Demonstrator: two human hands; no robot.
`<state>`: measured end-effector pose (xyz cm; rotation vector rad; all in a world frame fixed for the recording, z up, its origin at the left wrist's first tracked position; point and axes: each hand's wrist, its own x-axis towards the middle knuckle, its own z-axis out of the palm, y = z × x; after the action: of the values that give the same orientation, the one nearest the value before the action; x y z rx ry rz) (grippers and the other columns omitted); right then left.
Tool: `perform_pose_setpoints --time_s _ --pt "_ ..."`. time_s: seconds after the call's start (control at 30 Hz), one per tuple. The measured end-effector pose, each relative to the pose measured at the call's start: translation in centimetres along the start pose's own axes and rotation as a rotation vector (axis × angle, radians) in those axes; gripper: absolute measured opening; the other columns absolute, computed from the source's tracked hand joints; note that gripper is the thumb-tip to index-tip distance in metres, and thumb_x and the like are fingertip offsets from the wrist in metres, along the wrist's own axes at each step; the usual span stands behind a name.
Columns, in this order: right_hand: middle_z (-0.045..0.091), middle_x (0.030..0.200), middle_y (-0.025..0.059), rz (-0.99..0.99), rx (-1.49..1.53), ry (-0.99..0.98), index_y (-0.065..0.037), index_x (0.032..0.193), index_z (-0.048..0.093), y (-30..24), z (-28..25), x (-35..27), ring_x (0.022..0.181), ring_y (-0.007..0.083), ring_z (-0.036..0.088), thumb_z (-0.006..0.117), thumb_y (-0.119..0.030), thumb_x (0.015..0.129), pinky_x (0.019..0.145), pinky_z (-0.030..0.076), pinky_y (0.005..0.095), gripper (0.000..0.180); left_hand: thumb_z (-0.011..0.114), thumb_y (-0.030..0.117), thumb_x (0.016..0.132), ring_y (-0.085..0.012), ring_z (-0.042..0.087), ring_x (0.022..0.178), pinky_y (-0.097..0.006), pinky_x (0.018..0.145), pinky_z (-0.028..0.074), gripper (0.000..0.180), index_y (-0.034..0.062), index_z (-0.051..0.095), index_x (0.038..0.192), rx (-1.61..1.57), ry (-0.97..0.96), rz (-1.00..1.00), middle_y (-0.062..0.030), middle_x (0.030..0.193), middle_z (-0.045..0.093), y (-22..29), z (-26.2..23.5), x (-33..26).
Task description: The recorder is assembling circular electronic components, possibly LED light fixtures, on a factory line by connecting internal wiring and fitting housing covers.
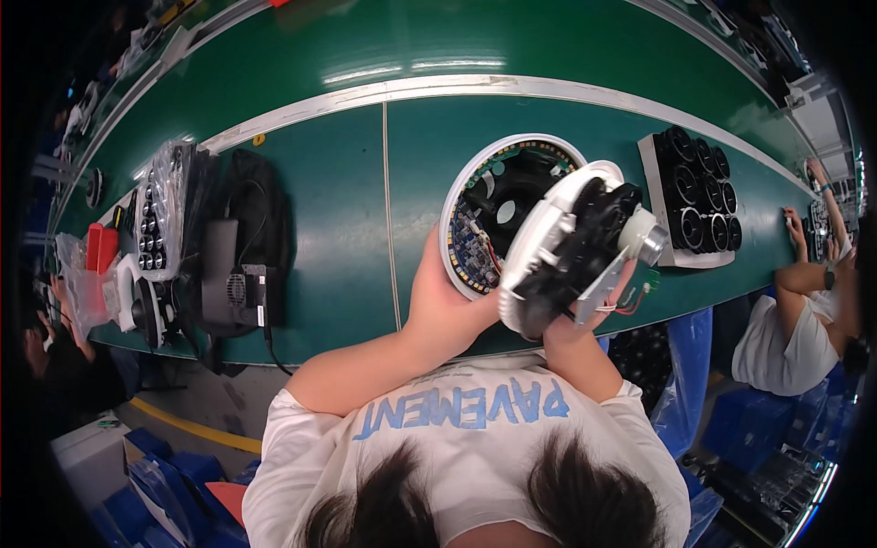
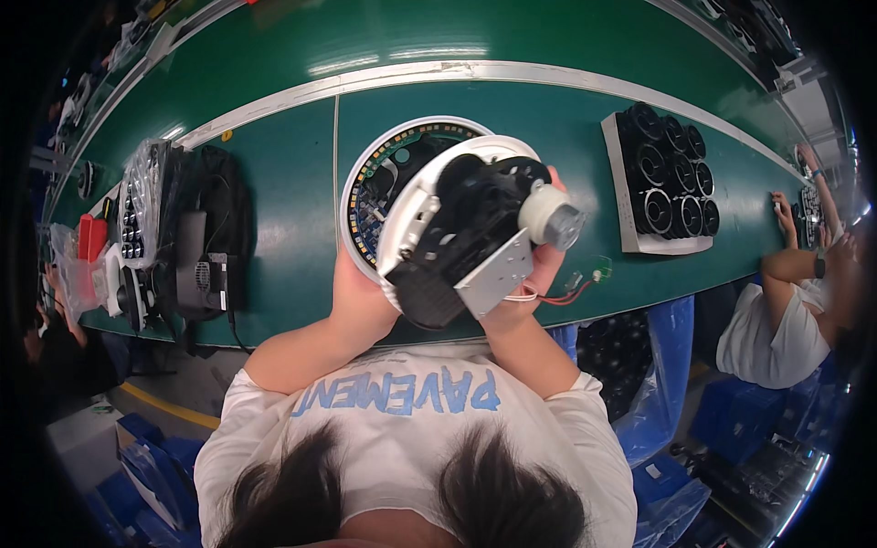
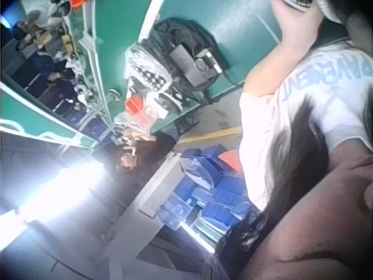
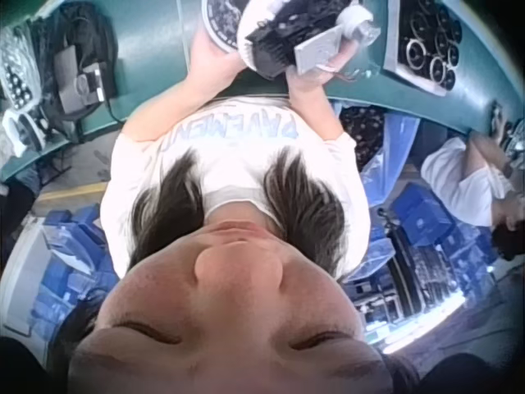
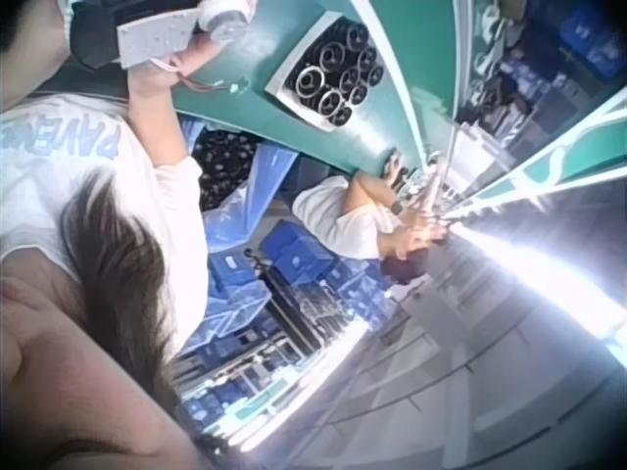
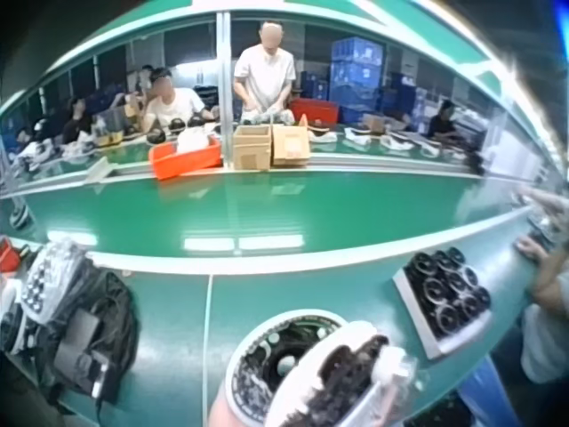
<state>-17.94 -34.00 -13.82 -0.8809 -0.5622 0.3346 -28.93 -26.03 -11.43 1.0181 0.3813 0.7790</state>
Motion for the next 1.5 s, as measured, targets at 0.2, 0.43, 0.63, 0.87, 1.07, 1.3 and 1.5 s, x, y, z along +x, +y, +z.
perform_pose_setpoints --time_s 0.2,0.43,0.63,0.87,1.07,1.3,1.5 --pt "0.038 0.13 0.0139 -0.116 -0.11 -0.082 0.0 0.136 0.023 -1.0 1.9 1.6 0.117 0.0227 0.044 0.068 -0.033 0.077 0.1 0.037 0.0352 0.081 0.079 0.011 0.066 -0.0167 0.054 0.106 -0.03 0.089 0.044 0.078 0.0007 0.034 0.128 0.125 0.009 0.03 -0.01 0.116 0.055 -0.1 0.2 -0.2" --pt "0.035 0.133 0.0145 -0.034 -0.203 -0.173 0.003 0.135 0.023 -1.1 1.1 2.0 0.119 0.0229 0.043 0.064 -0.034 0.081 0.1 0.036 0.0345 0.078 0.079 0.012 0.067 -0.0167 0.057 0.102 -0.029 0.085 0.047 0.079 0.0011 0.032 0.129 0.315 -0.009 0.167 -0.0111 0.114 0.056 -0.6 -0.3 -0.1" --pt "0.039 0.129 0.0145 -0.022 -0.12 -0.181 0.002 0.136 0.023 -1.6 1.0 2.6 0.116 0.0237 0.045 0.065 -0.03 0.08 0.098 0.039 0.0353 0.076 0.071 0.004 0.07 -0.019 0.048 0.114 -0.032 0.094 0.041 0.086 -0.0002 0.017 0.137 0.187 -0.252 0.125 -0.0142 0.124 0.046 0.2 -0.4 0.1" --pt "0.04 0.128 0.0126 -0.012 -0.225 -0.118 0.002 0.135 0.024 -2.1 1.1 2.2 0.116 0.0209 0.044 0.066 -0.036 0.079 0.098 0.037 0.0329 0.08 0.063 -0.002 0.071 -0.0182 0.042 0.12 -0.032 0.1 0.035 0.083 0.0006 0.015 0.138 0.078 -0.338 0.089 -0.0126 0.128 0.041 0.3 -0.8 0.4" --pt "0.039 0.129 0.0129 -0.005 -0.237 -0.155 0.003 0.134 0.023 -2.2 0.8 2.4 0.118 0.0207 0.042 0.064 -0.041 0.08 0.1 0.033 0.0334 0.081 0.058 -0.004 0.074 -0.0173 0.038 0.123 -0.033 0.1 0.034 0.079 0.0028 0.014 0.14 -0.065 -0.341 0.065 -0.0102 0.132 0.036 -0.1 -0.8 0.3" --pt "0.039 0.128 0.0126 -0.057 -0.268 -0.16 0.005 0.133 0.024 -1.1 0.0 2.6 0.117 0.0196 0.042 0.058 -0.032 0.085 0.1 0.032 0.0323 0.07 0.055 -0.006 0.075 -0.0177 0.039 0.121 -0.033 0.099 0.035 0.076 0.0049 0.015 0.139 -0.119 -0.357 -0.096 -0.0088 0.13 0.036 0.5 -0.6 0.4" --pt "0.036 0.13 0.0129 -0.02 -0.336 -0.167 0.006 0.132 0.029 -1.3 -0.5 2.9 0.119 0.021 0.04 0.057 -0.032 0.085 0.101 0.03 0.0331 0.066 0.054 -0.007 0.076 -0.018 0.039 0.12 -0.033 0.097 0.037 0.075 0.0045 0.014 0.138 -0.178 -0.323 -0.146 -0.0095 0.129 0.036 0.6 -0.3 0.5"
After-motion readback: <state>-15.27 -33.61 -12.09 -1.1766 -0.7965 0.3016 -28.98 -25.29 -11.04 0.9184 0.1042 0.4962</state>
